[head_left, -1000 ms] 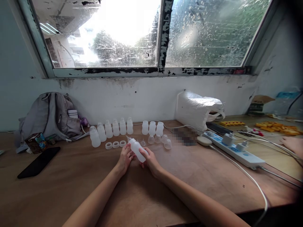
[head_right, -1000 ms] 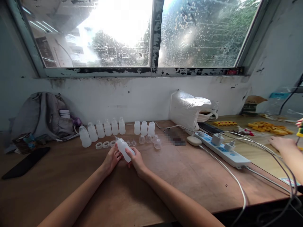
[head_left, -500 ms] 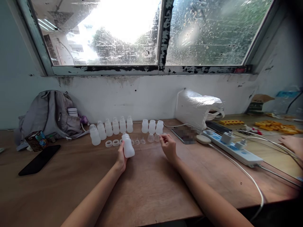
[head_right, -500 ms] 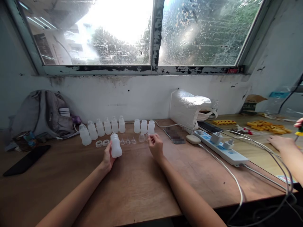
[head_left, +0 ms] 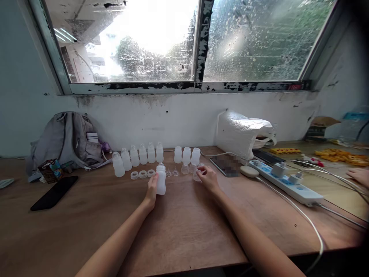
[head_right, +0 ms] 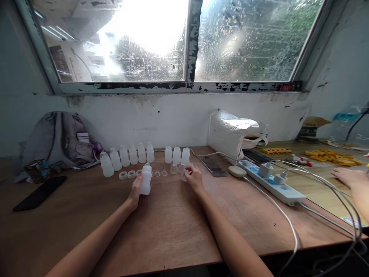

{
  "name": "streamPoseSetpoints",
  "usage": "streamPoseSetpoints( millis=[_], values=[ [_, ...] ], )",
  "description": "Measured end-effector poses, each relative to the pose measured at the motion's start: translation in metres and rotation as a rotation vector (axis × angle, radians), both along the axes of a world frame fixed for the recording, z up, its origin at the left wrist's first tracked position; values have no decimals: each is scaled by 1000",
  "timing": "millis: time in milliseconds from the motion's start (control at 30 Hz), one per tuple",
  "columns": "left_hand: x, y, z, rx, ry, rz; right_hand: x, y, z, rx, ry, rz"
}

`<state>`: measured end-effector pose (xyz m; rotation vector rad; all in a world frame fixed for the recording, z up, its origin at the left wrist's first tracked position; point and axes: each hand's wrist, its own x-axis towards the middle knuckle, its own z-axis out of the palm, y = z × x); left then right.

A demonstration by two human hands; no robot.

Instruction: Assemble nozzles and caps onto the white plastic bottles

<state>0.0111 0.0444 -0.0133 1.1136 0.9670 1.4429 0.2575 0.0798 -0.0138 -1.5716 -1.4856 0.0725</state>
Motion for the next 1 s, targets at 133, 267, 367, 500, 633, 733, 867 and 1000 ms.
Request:
streamPoseSetpoints(
  millis=[133, 267, 367, 500, 633, 733, 867, 1000],
  values=[
    [-1, -2, 3, 85, 321, 42, -29, -10, 0, 27, -56, 291],
    [-3, -5, 7, 170, 558, 18, -42, -17, 0, 48, -76, 492],
    [-3, -7, 7, 243, 635, -9, -43, -19, 0, 19, -47, 571],
    [-3, -9, 8, 332, 693, -28, -49, -21, 0, -14, 131, 495],
    [-2, -12, 10, 345, 737, -19, -58, -22, 3, 42, 568, 386],
    [-2, -14, 11, 349, 760, -45, -61, -22, 6, 79, 898, 380],
    [0, -14, 9, 379, 778, -58, -63, -25, 12, 102, 1039, 392],
    [2, -15, 10, 413, 768, -74, -67, -31, 16, 85, 911, 449]
  ],
)
